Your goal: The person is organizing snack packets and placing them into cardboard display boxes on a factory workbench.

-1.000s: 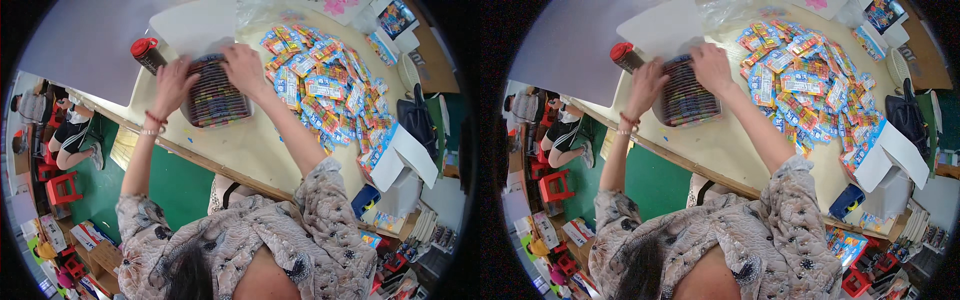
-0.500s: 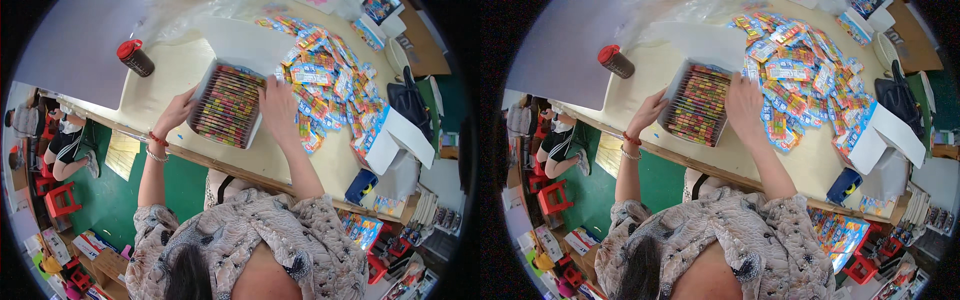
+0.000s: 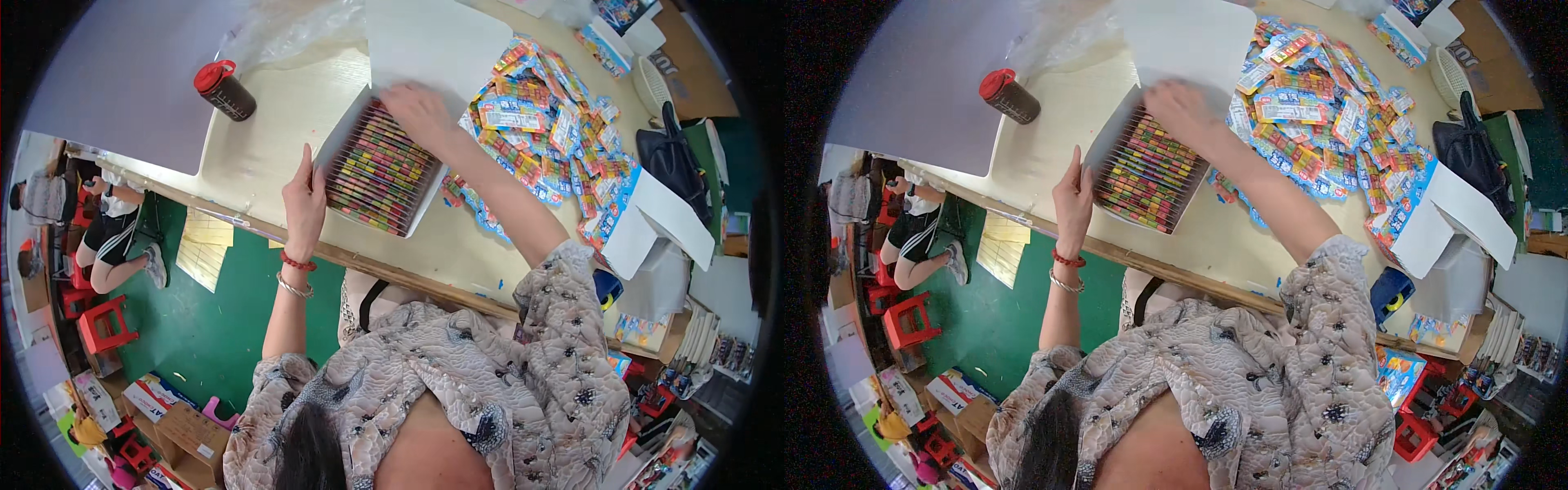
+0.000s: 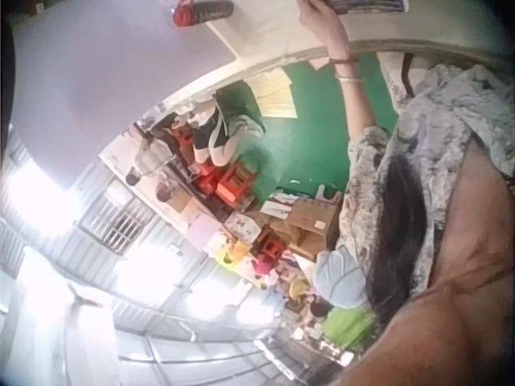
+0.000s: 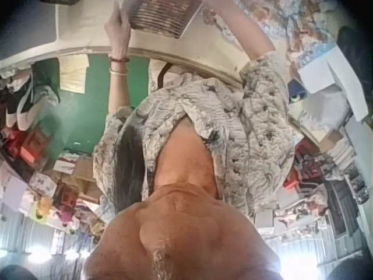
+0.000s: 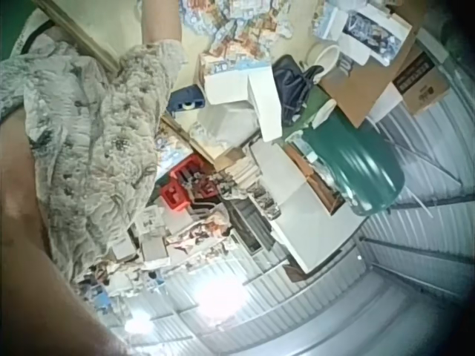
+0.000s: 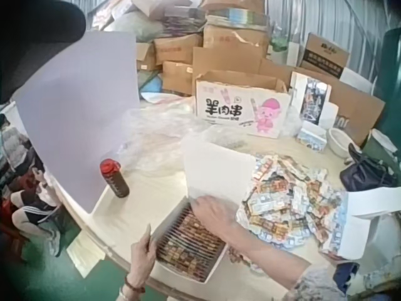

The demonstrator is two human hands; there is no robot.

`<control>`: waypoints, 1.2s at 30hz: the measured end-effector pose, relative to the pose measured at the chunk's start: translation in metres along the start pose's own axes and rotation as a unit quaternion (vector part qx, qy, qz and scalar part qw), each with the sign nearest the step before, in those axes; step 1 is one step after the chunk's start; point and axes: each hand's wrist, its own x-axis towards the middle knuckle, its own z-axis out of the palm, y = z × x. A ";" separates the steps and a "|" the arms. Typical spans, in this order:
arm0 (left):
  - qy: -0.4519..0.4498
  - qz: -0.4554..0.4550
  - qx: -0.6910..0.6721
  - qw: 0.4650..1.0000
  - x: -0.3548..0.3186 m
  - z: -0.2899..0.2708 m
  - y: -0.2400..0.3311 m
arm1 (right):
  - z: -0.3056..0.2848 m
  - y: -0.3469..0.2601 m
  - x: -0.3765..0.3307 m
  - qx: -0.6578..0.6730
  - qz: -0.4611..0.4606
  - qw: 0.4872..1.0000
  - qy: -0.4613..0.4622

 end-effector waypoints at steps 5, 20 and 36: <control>-0.062 0.030 0.117 0.991 -0.002 0.001 0.005 | 0.011 0.014 0.038 -0.029 -0.216 0.967 0.136; -0.247 0.162 0.201 0.934 0.001 -0.023 0.010 | -0.009 0.025 0.046 -0.017 -0.301 0.953 -0.032; -0.256 0.098 0.012 0.962 -0.002 -0.014 0.002 | 0.007 0.042 0.091 0.228 -0.233 0.932 -0.156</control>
